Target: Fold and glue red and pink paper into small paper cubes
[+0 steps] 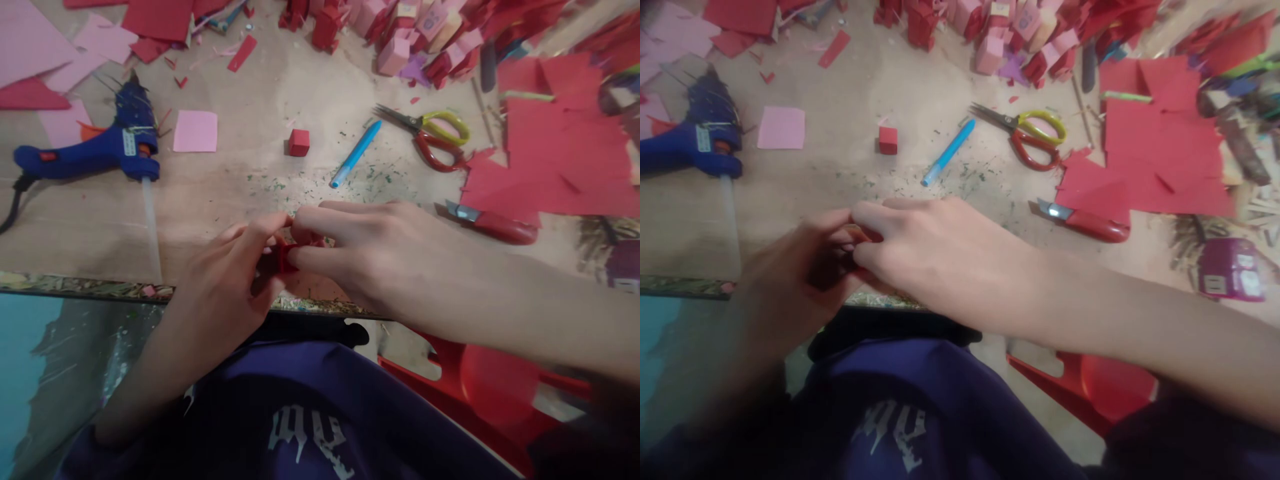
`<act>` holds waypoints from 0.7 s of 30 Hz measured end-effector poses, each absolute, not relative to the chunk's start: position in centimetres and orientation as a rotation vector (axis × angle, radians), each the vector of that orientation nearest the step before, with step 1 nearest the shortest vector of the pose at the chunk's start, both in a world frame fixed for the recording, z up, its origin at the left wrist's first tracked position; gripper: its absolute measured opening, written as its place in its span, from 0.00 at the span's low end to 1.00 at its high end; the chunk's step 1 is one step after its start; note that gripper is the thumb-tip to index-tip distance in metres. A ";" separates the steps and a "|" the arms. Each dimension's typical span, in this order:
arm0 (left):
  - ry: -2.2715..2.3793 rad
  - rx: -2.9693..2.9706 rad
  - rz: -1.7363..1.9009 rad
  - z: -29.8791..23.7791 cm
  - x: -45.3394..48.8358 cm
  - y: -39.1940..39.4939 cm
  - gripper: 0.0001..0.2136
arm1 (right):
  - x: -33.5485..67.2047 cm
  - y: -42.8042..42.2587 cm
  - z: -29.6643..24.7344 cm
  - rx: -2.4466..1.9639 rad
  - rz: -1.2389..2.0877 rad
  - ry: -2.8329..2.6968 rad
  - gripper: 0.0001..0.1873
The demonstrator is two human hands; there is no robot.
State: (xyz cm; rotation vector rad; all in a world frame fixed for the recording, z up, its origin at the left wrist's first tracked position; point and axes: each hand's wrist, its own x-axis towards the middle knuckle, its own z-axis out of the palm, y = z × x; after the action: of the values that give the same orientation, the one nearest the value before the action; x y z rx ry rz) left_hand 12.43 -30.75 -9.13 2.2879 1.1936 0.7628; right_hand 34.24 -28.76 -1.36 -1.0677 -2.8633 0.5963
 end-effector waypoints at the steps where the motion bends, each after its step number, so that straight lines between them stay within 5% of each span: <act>1: 1.183 2.266 0.762 -9.1 12.4 -30.8 0.27 | 34.2 -28.8 -1.4 -1.065 0.597 -2.872 0.21; 9: 1.192 2.177 0.734 -8.7 12.5 -30.7 0.27 | 34.0 -28.7 -1.6 -1.055 0.573 -2.869 0.18; 16: 1.198 2.262 0.788 -9.0 12.4 -30.9 0.12 | 34.0 -28.7 -1.7 -1.002 0.624 -2.819 0.19; 21: 1.224 2.280 0.792 -8.9 12.3 -31.1 0.11 | 34.2 -29.0 -1.5 -1.020 0.664 -2.744 0.17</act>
State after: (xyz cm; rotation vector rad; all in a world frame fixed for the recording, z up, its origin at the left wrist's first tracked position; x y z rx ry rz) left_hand 12.29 -31.11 -8.93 2.2802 1.2240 0.7916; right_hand 34.15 -29.01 -1.50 -1.0199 -2.7443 0.6641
